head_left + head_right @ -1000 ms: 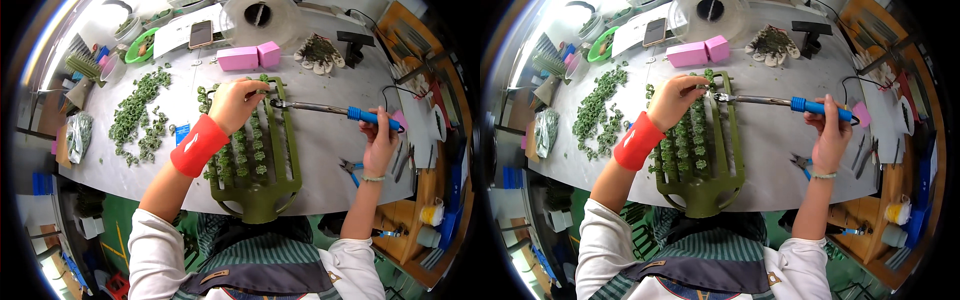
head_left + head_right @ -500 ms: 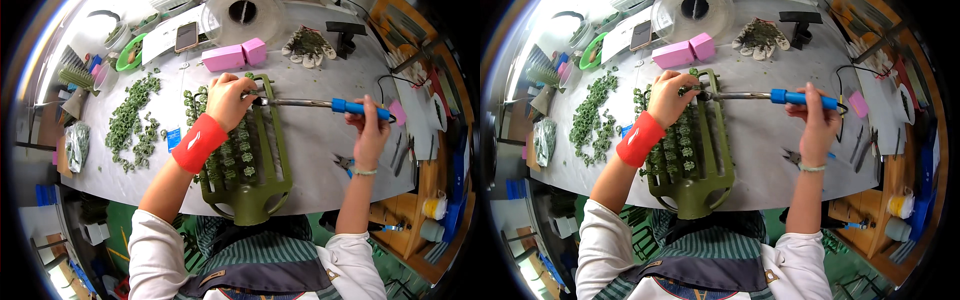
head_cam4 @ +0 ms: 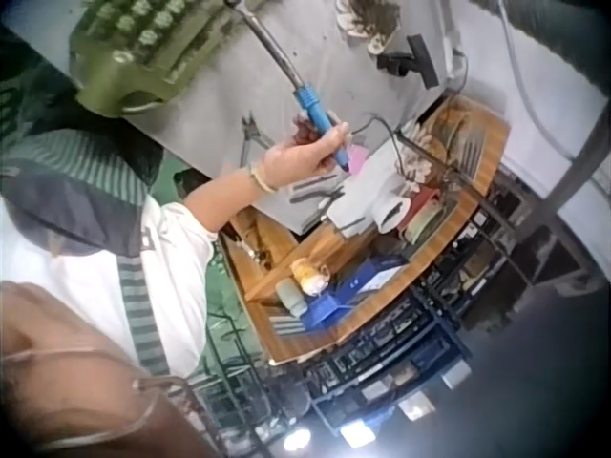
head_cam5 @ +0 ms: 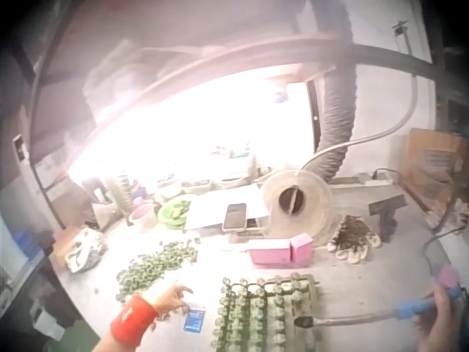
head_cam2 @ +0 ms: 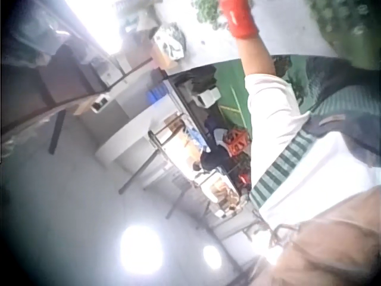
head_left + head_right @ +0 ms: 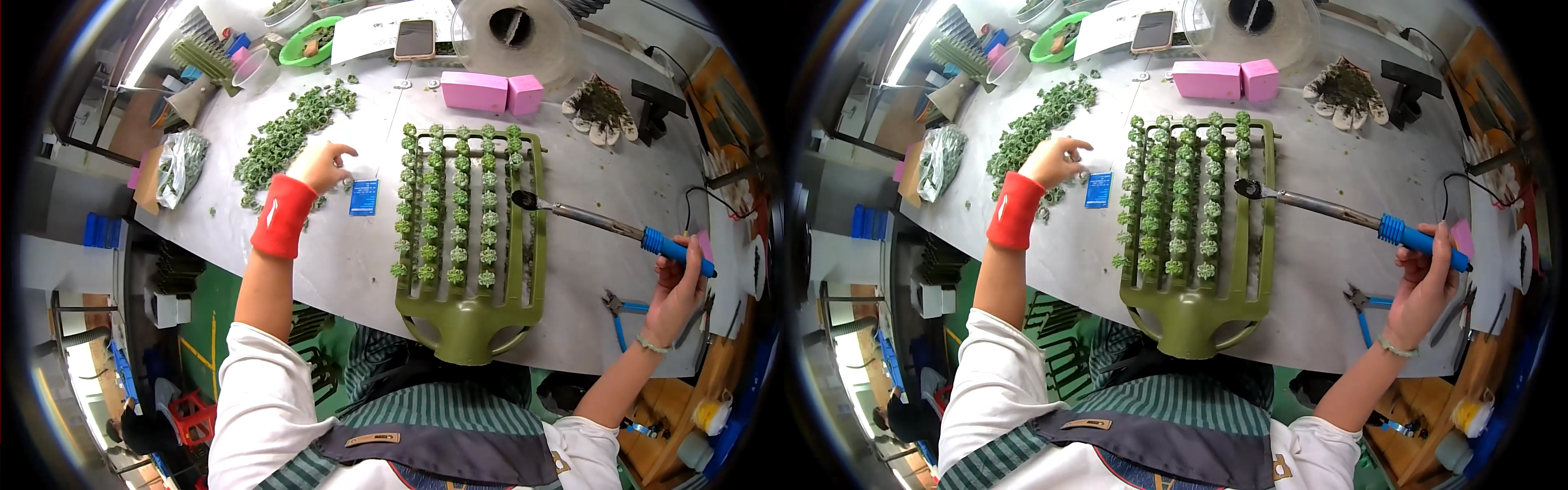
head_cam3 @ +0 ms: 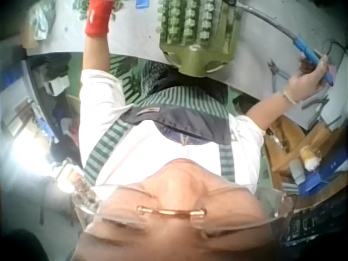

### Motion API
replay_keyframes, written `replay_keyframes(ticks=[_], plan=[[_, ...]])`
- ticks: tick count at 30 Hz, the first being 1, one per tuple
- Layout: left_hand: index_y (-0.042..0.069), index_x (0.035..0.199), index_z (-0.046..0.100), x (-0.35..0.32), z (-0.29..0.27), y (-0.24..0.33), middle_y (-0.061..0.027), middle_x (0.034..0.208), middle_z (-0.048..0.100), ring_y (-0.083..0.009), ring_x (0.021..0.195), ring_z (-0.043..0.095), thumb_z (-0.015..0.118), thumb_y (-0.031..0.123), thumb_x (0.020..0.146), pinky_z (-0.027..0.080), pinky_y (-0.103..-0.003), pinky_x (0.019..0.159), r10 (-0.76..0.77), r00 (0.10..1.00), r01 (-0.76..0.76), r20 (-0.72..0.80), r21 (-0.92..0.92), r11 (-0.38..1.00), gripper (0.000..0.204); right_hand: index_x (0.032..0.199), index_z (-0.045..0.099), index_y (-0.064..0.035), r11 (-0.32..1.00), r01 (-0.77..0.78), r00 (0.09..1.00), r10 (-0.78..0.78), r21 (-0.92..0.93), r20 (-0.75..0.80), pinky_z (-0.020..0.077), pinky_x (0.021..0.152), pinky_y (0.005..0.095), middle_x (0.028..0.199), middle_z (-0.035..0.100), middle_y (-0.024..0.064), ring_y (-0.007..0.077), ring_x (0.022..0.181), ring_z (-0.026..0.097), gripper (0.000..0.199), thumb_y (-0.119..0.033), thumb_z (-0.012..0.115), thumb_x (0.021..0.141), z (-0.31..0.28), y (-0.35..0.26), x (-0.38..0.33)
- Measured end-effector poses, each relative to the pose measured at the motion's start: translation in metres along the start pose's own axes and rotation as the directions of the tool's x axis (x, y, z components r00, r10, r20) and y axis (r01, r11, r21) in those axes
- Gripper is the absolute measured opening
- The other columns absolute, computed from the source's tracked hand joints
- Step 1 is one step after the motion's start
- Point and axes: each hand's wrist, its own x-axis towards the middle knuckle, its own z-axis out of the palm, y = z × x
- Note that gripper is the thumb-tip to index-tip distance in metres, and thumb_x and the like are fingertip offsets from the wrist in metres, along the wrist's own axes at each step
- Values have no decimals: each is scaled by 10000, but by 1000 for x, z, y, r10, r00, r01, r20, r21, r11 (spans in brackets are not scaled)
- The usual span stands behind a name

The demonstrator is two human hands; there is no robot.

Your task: The person attaches small plastic green foliage pieces into a large green plastic rack using a soldering tool. The person picks up individual foliage pieces by hand, positions them on the rack, and melts the plastic joints to secure them, eventually picking up a second rack and continuing the process on the first row.

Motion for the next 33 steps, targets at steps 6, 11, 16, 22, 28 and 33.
replay_keyframes(ticks=[6, 11, 16, 22, 28, 33], plan=[[66, 1014, 655, -13, 16, 18, -55, 741, 638, -129, 656, 631, 712, 65, 790, 508, -254, 617, -196, 971, 143, -136, -328, 934, 232, 855, 659, -24, 1000, 15, 1000, -15, 11, -10, 488, 537, 196, 671, 636, 38, 93, 550, 600, 238, -261, 653, 888, -8, -1, 1], [34, 1087, 659, -11, 14, 109, -40, 895, 623, -108, 819, 641, 643, 7, 852, 507, -232, 717, 134, 949, -291, -286, -626, 724, 237, 889, 651, -20, 998, 52, 999, -52, 31, 5, 523, 532, 238, 808, 663, 70, 125, 566, 624, 200, -219, 668, 879, -13, 7, 2], [77, 1043, 680, 0, 33, 189, -85, 903, 660, -205, 776, 636, 688, 66, 817, 510, -299, 725, 309, 886, -440, -347, -411, 799, 227, 875, 647, -11, 1000, 29, 1000, -29, 9, 6, 533, 534, 242, 788, 660, 69, 130, 568, 630, 226, -234, 681, 867, -6, 10, 0], [130, 954, 682, 18, 57, 208, -19, 867, 662, -220, 911, 571, 741, 118, 750, 445, -352, 840, 377, 784, -492, -493, -124, 862, 213, 857, 638, 6, 997, 1, 998, -5, 71, 56, 543, 531, 257, 747, 652, 77, 145, 573, 643, 234, -225, 660, 881, 2, 17, -3], [143, 936, 679, 25, 67, 215, -10, 852, 662, -216, 907, 568, 746, 149, 741, 393, -366, 895, 414, 773, -488, -481, -33, 872, 207, 856, 638, 12, 995, 8, 998, -13, 94, 59, 563, 540, 279, 747, 656, 80, 156, 571, 651, 228, -214, 645, 894, 3, 26, -1], [153, 913, 679, 23, 65, 203, -21, 805, 660, -226, 914, 565, 751, 158, 716, 392, -380, 840, 421, 763, -476, -490, 14, 879, 209, 879, 650, 4, 999, 26, 998, -28, 28, 58, 549, 534, 272, 767, 666, 86, 154, 564, 646, 205, -201, 649, 888, 6, 19, -3]])
